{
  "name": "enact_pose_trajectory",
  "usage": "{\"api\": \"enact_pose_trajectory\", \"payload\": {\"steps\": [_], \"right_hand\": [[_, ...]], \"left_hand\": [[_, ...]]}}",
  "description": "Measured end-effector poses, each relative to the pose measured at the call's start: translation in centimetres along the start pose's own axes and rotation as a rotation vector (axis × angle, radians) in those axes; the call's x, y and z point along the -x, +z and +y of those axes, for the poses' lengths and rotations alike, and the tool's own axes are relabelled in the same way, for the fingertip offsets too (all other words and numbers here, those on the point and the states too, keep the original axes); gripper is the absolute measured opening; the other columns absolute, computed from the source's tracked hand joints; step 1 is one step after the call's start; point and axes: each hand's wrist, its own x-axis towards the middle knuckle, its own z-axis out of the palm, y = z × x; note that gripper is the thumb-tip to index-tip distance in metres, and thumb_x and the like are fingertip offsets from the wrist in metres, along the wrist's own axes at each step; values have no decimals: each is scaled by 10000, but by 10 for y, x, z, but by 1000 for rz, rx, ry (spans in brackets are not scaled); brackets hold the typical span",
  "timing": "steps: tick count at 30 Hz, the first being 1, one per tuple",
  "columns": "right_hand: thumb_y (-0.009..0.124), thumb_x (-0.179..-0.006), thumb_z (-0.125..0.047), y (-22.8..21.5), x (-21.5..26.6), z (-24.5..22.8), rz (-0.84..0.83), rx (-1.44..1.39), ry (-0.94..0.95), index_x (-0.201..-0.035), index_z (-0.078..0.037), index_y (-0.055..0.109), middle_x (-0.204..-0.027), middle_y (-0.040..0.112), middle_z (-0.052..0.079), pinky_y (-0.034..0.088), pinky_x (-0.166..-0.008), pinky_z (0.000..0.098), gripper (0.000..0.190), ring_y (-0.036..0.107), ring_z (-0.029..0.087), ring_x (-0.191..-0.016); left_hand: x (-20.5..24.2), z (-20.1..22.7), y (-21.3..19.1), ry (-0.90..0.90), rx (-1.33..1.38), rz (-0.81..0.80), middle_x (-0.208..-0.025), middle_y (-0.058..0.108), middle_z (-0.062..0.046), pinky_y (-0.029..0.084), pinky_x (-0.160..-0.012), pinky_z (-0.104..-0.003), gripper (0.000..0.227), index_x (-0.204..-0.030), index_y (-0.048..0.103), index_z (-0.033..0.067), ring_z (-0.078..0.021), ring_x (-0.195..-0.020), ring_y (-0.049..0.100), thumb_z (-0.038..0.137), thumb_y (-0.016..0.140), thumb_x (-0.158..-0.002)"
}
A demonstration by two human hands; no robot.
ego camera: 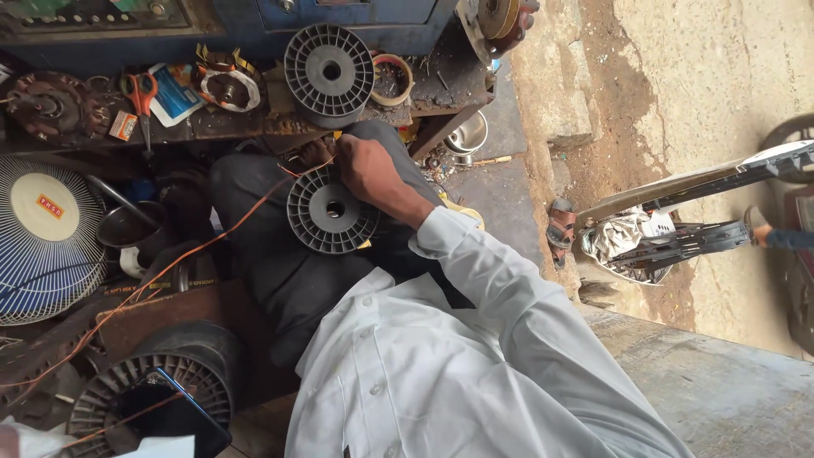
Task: The person is manually rewinding a copper wire coil onto a spool.
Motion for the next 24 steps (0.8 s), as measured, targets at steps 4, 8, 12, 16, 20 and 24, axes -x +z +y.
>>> {"api": "enact_pose_trajectory", "payload": {"steps": [4,8,12,16,20,24], "right_hand": [[642,-909,-161,-3,-10,-9,-21,80,-10,-898,-4,624,-759,675,237,502,-652,552,159,656,462,-766],[612,-917,-134,0,-6,-13,-38,152,33,-948,-14,623,-750,677,242,504,-659,551,124,659,456,-750],[572,-903,-96,2,-1,-12,-60,195,-2,-956,-14,588,-740,673,241,501,-666,546,99,660,450,-748],[559,-910,-96,-3,1,-12,-52,139,-8,-973,-2,568,-755,676,238,502,-654,538,114,656,452,-742],[564,-909,-97,11,3,-2,-96,163,2,-973,6,570,-720,664,244,495,-652,547,122,651,457,-727],[578,-890,-103,19,2,1,-71,191,-43,-919,2,579,-715,661,229,507,-645,538,110,652,446,-721]], "left_hand": [[-1,11,36,-103,-132,102,-942,693,-174,629,-601,-383,451,-1519,525,139,-330,-869,719,125,563,-1070],[-30,0,99,-111,-403,374,-906,662,-146,587,-577,-368,403,-1462,596,119,-304,-853,699,99,560,-1061],[-45,-1,107,-137,-429,358,-885,673,-144,579,-602,-381,405,-1450,614,108,-293,-861,698,59,552,-1053],[-40,-1,100,-166,-392,328,-861,703,-146,583,-637,-392,427,-1469,596,107,-278,-882,692,44,557,-1049],[-38,-8,103,-173,-408,385,-859,690,-142,573,-643,-394,429,-1479,586,96,-273,-886,681,48,548,-1054],[-39,-8,103,-168,-415,375,-869,694,-147,568,-635,-391,430,-1482,582,85,-270,-890,685,58,545,-1054]]}}
